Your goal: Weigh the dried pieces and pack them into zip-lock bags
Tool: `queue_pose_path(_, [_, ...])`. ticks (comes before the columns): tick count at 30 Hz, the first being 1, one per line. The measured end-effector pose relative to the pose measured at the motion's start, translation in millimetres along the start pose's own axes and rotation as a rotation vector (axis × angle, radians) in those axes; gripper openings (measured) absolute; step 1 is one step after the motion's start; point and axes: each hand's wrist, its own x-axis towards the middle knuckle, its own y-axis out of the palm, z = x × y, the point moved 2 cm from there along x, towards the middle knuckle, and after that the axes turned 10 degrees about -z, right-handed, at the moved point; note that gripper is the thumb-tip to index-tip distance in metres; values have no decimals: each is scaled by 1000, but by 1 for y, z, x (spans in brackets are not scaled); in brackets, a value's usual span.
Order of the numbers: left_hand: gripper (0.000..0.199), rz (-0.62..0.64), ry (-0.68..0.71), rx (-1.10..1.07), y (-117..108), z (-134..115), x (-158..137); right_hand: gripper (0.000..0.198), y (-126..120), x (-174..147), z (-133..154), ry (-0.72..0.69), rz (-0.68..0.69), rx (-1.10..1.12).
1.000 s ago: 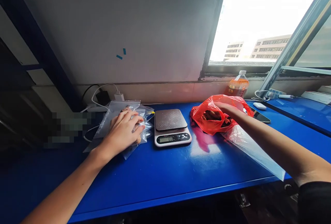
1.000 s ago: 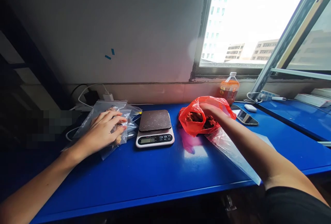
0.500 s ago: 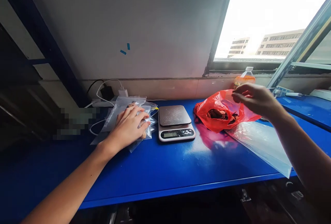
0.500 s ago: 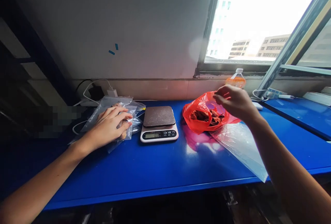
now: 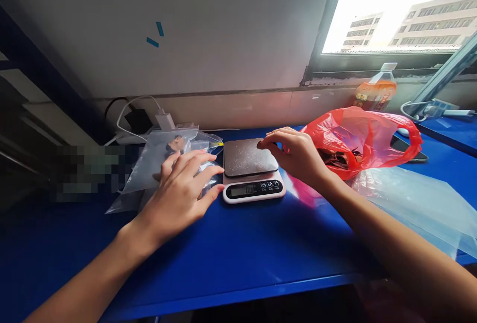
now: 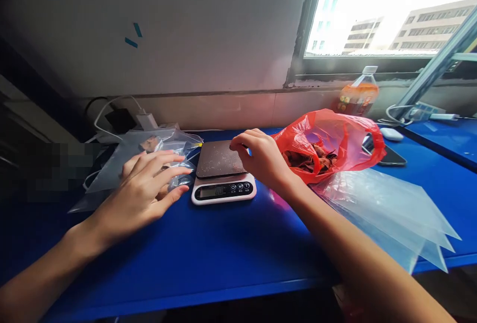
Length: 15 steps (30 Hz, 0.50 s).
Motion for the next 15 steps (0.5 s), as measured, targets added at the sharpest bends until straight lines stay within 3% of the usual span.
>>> queue_pose_path(3, [24,10,26,-82,-3,-3,0,20,4,-3,-4,39,-68,12])
queue_pose_path(7, [23,8,59,-118,-5,-4,-1,20,13,-6,6,-53,110,31])
queue_pose_path(9, [23,7,81,-119,-5,-3,-1,22,7,-7,9,-100,100,19])
queue_pose_path(15, [22,71,107,-138,-10,-2,-5,14,-51,-1,12,-103,-408,-83])
